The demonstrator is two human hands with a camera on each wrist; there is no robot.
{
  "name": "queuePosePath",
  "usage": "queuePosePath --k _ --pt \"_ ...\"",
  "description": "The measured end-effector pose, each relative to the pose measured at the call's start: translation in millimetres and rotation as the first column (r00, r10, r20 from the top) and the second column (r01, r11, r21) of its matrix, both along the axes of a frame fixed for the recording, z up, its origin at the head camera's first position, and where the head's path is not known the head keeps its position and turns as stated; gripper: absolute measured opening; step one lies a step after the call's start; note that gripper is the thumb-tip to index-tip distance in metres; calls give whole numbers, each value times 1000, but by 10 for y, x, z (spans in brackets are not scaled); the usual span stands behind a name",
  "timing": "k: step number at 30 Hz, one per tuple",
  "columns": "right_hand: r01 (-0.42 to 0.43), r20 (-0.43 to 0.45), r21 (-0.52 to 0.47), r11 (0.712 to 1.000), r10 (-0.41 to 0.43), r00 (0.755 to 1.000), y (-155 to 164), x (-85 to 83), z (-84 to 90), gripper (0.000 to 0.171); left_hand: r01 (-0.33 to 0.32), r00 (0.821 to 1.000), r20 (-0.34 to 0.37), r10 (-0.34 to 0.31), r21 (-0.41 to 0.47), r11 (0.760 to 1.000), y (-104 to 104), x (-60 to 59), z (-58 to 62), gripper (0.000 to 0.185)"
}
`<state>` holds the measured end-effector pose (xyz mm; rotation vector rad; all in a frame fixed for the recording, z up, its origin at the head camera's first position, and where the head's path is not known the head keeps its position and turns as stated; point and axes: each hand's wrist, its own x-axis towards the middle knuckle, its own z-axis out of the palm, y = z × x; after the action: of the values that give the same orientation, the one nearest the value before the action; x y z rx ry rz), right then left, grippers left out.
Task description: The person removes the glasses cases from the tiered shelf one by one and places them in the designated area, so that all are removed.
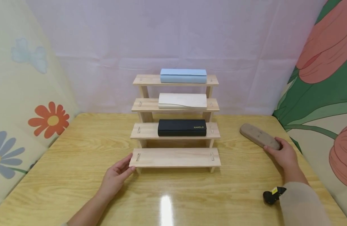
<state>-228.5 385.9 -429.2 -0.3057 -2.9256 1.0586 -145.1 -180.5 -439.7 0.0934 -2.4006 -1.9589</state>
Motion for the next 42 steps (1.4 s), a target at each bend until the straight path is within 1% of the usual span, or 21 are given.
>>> queuePosePath --k 8,11,18,22,32,42 --pt "49 -10 -7 999 -49 999 -42 -45 -2 84 8 1000 -6 -8 5 1000 -6 7 5 52" --pt "56 -9 -3 998 -56 998 -50 -63 3 84 6 1000 -7 -6 5 1000 -7 6 1 52" --pt "67 2 -14 998 -67 998 -33 -118 2 84 -2 1000 15 2 -11 1000 -10 -7 -26 52" --pt "72 0 -22 997 -72 997 -34 -125 5 85 2 1000 9 -2 -10 1000 -10 -8 -33 52" --pt "43 -47 -71 997 -46 998 -59 -90 38 88 1 1000 5 -1 4 1000 -10 -6 -35 52" --pt "-16 -51 -92 996 11 999 -135 -35 159 91 1 1000 5 -1 19 1000 -10 -7 -33 53"
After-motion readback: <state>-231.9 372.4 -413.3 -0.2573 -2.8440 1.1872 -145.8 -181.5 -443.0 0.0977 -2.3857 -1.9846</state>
